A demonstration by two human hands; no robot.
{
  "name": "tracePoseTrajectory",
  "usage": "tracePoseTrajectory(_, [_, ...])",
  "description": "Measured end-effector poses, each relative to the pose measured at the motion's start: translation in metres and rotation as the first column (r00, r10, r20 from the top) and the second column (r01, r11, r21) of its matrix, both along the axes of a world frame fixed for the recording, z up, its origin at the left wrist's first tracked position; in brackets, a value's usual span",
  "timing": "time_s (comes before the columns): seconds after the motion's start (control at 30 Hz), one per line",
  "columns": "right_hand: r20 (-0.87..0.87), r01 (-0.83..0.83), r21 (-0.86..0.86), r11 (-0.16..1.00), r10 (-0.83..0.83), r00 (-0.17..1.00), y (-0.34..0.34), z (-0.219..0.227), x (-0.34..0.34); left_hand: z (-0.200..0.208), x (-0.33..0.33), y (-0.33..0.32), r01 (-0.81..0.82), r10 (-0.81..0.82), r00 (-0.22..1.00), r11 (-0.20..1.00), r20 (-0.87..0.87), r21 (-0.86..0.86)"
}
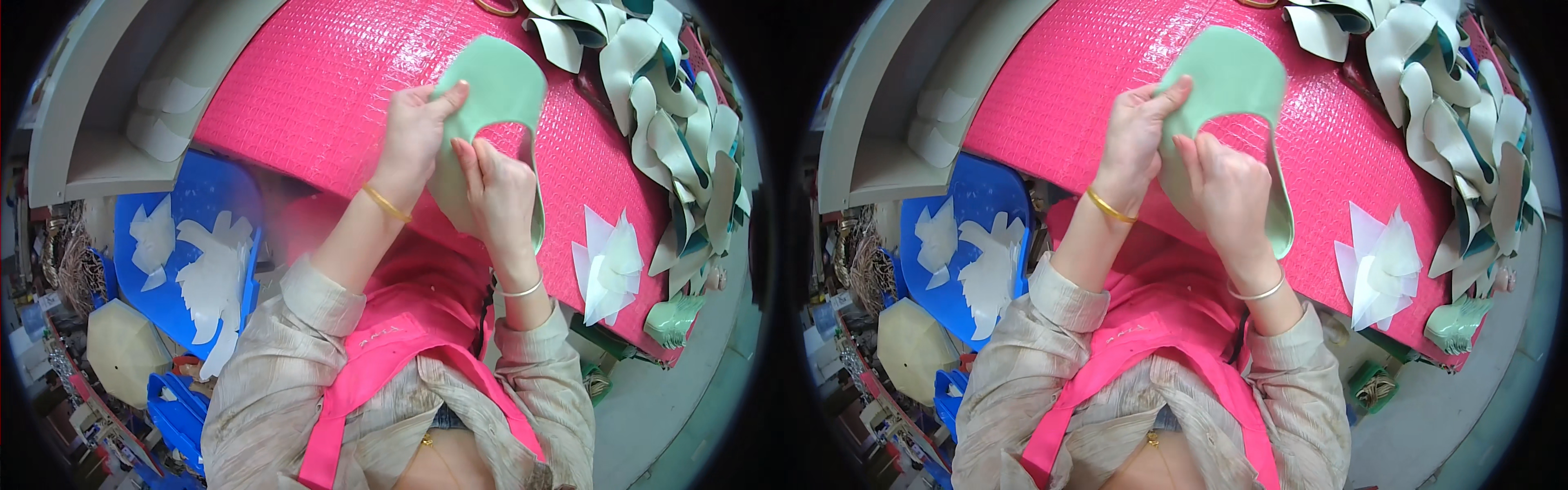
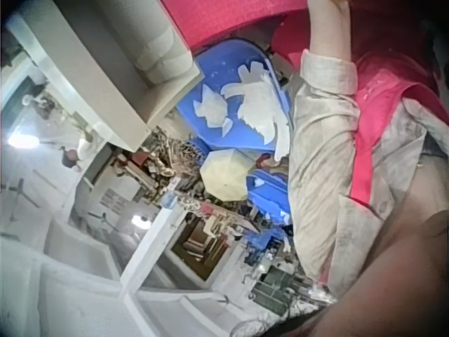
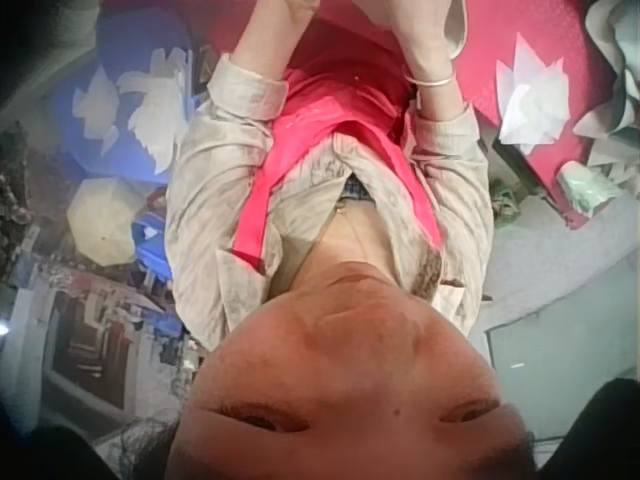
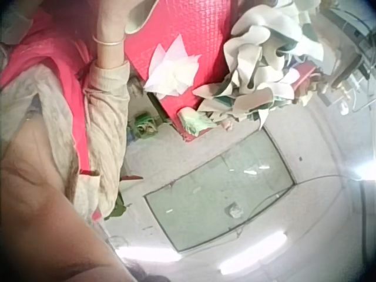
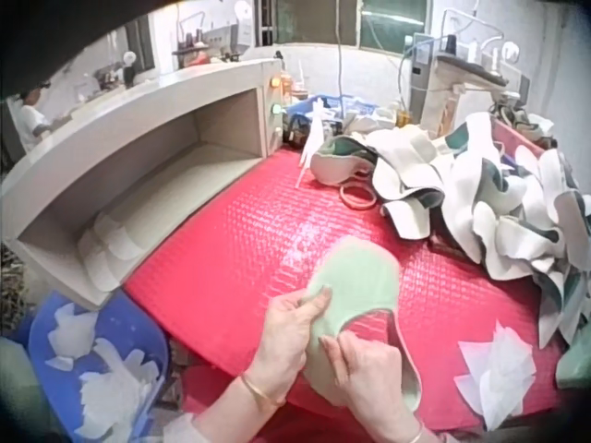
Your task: The person assembles light green slipper uppers by inserting white foam insoles into the shoe structure. They press the foam firmly into the interior and smooth the edges to ensure a secure fit. The person handles the slipper components one at a time, placing the finished units aside on the workbench.
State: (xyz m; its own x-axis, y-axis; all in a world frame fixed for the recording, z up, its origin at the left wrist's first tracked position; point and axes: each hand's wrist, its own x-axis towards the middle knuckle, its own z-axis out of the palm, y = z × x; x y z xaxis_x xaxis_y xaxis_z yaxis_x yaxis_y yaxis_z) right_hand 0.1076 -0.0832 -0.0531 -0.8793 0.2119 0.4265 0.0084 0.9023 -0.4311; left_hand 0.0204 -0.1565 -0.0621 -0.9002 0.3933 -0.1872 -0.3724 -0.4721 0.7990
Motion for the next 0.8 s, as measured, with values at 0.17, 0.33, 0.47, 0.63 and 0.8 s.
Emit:
tracePoseTrajectory(0.17, [0.084, 0.029, 0.120, 0.992, -0.040, 0.996, -0.015, -0.004, 0.034, -0.014, -0.010, 0.010, 0.004, -0.004, 1.000, 0.999, 0.004, -0.052])
tracePoseTrajectory(0.33, [0.164, 0.076, 0.150, 0.986, -0.100, 0.981, -0.029, -0.001, 0.066, -0.016, -0.018, 0.015, 0.113, -0.116, 0.993, 0.989, -0.024, -0.099])
tracePoseTrajectory(0.47, [0.214, 0.042, 0.125, 0.991, -0.069, 0.974, -0.040, 0.007, 0.089, -0.023, -0.022, 0.019, 0.153, -0.155, 0.988, 0.985, -0.026, -0.086])
tracePoseTrajectory(0.63, [0.244, -0.156, -0.004, 0.988, 0.152, 0.958, -0.046, 0.011, 0.114, -0.018, -0.016, 0.019, 0.317, -0.328, 0.937, 0.943, -0.122, -0.098])
tracePoseTrajectory(0.8, [-0.115, 0.091, -0.057, 0.994, -0.098, 0.989, 0.025, 0.052, 0.097, 0.006, -0.022, 0.004, 0.585, -0.590, 0.780, 0.806, -0.207, -0.093])
